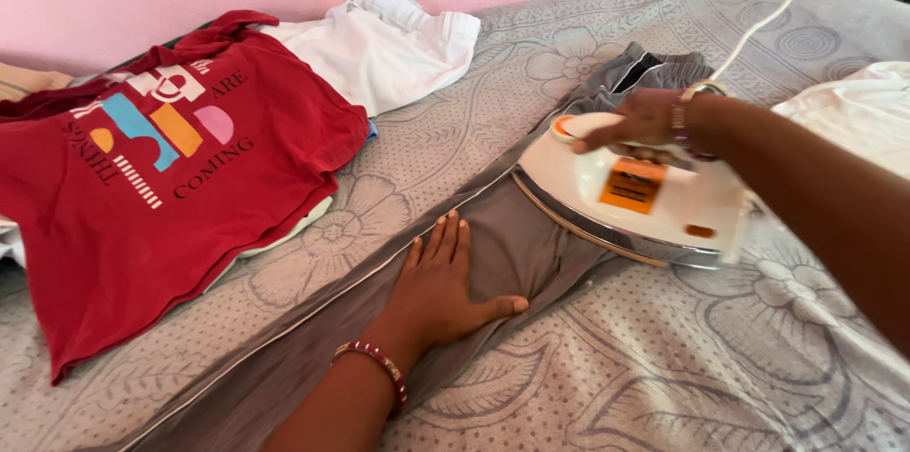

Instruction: The person irons a pair of gray pants on a bed. They repeatedly smooth the fabric, use a white electric iron to press the legs, and adjust the garment to ensure even coverage. The pants remain on the bed throughout the process.

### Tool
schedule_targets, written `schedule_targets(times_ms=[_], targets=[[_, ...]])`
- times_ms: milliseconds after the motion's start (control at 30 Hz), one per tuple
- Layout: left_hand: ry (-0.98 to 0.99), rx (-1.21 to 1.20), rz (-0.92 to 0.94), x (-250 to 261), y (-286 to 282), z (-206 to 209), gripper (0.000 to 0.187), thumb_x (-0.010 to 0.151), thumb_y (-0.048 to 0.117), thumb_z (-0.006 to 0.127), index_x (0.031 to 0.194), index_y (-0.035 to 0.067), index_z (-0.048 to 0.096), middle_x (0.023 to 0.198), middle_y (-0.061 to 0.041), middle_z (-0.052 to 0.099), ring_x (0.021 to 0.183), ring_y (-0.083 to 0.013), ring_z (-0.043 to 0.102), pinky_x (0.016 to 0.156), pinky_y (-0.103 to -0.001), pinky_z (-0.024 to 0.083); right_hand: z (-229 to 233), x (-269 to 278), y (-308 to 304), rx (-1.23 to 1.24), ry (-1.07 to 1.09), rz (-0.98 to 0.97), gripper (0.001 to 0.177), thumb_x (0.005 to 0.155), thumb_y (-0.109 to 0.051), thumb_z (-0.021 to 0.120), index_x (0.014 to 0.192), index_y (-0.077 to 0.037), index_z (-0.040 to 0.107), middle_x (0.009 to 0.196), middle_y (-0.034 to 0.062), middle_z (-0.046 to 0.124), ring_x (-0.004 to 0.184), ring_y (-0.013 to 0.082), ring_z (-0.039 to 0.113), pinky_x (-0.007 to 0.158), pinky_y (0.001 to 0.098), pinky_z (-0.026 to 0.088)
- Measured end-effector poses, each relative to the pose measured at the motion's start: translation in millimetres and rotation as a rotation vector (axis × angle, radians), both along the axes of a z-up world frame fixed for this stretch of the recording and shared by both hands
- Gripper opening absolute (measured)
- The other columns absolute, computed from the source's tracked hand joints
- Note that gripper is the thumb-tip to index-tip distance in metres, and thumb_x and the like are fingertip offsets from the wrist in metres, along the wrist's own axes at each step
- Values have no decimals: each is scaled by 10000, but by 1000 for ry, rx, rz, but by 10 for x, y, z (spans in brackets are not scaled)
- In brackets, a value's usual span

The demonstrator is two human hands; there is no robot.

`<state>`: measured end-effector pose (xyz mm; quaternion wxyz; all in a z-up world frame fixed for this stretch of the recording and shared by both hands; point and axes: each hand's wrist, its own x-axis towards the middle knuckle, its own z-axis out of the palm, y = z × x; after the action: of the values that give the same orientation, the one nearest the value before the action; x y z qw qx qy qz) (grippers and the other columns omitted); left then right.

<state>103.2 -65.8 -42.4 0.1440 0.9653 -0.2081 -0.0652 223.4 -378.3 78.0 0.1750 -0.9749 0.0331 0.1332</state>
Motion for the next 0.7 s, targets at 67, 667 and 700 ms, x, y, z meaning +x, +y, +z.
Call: schedule_targets(times_ms=[67, 667, 700], targets=[[1, 14, -4, -83, 67, 47, 1438, 685, 979, 455, 1568, -86, 61, 1676, -260, 11, 1573, -329, -44, 1223, -506, 30, 25, 165, 231, 2, 7, -54, 622, 726, -668, 770, 686, -54, 674, 696, 114, 649, 565, 223, 587, 520, 389, 443], [-73, -107, 65, -377, 368, 25, 1483, 639, 923, 612, 1564, -76, 25, 1657, -273, 88, 1562, -354, 64, 1228, -471, 89, 153, -499, 597, 229, 335, 193, 561, 723, -624, 794, 693, -87, 630, 561, 27, 501, 456, 158, 452, 430, 346, 342], [-106, -167, 70, -387, 378, 19, 1480, 641, 885, 662, 1564, -77, 21, 1648, -280, 114, 1554, -363, 100, 1224, -467, 112, 183, -588, 625, 229, 349, 215, 556, 722, -621, 793, 693, -90, 632, 554, 22, 497, 450, 154, 451, 425, 341, 342]])
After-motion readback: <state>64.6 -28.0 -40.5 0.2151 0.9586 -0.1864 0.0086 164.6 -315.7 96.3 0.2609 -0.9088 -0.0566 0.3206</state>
